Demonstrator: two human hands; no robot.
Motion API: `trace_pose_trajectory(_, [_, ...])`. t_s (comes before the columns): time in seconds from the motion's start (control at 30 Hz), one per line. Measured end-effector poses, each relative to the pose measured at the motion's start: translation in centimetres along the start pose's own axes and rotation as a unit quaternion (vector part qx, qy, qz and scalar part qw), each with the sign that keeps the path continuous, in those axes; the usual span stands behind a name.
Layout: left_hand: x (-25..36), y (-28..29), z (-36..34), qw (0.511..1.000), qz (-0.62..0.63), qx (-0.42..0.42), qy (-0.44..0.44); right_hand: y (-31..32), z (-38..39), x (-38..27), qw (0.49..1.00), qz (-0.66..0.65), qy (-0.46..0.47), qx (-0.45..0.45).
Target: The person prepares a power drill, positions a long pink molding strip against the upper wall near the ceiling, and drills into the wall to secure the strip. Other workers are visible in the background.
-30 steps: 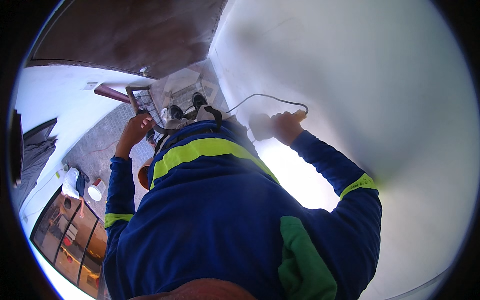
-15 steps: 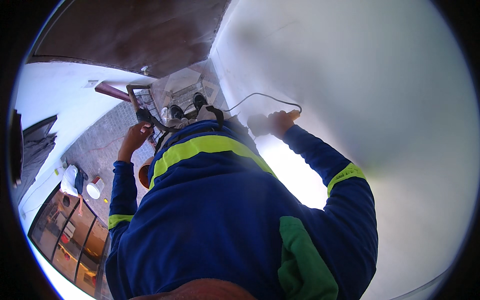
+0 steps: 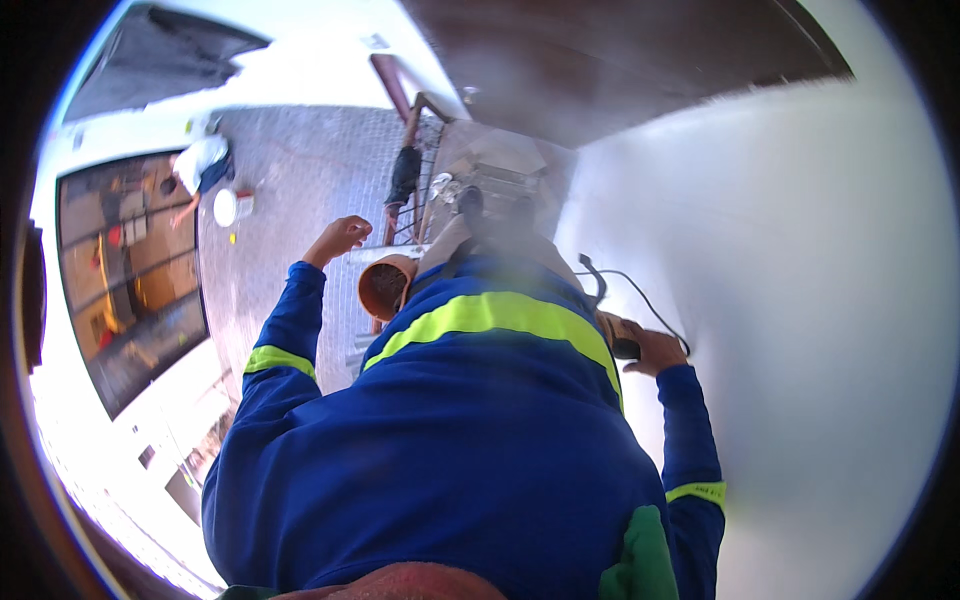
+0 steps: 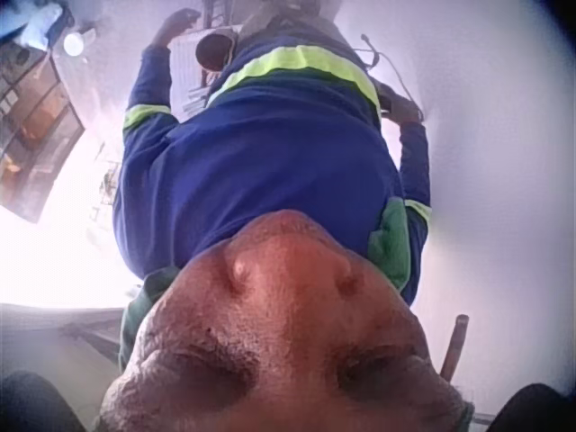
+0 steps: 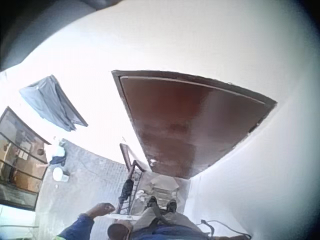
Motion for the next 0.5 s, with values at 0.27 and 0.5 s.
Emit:
trace_pose_trajectory(0.27, [-8.3,-3.5,6.4,0.950,0.282,0.054,0.121,1.2,0.0,1.1,1.000,0.021,-0.023,0.001])
trace_pose_trajectory(0.5, [-14.7,-11.7,11.3,0.902,0.391,0.082,0.162,5.3,-4.2,0.0,0.992,0.120,-0.032,-0.027])
Point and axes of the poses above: each hand's wrist, its own z-axis away from the middle knuckle, its own y-axis out of the back of the hand, x = y × z, the point moved 1 cm from there along -z, towards the middle knuckle, and after that the axes turned 8 degrees about -x, right-handed, at the moved point
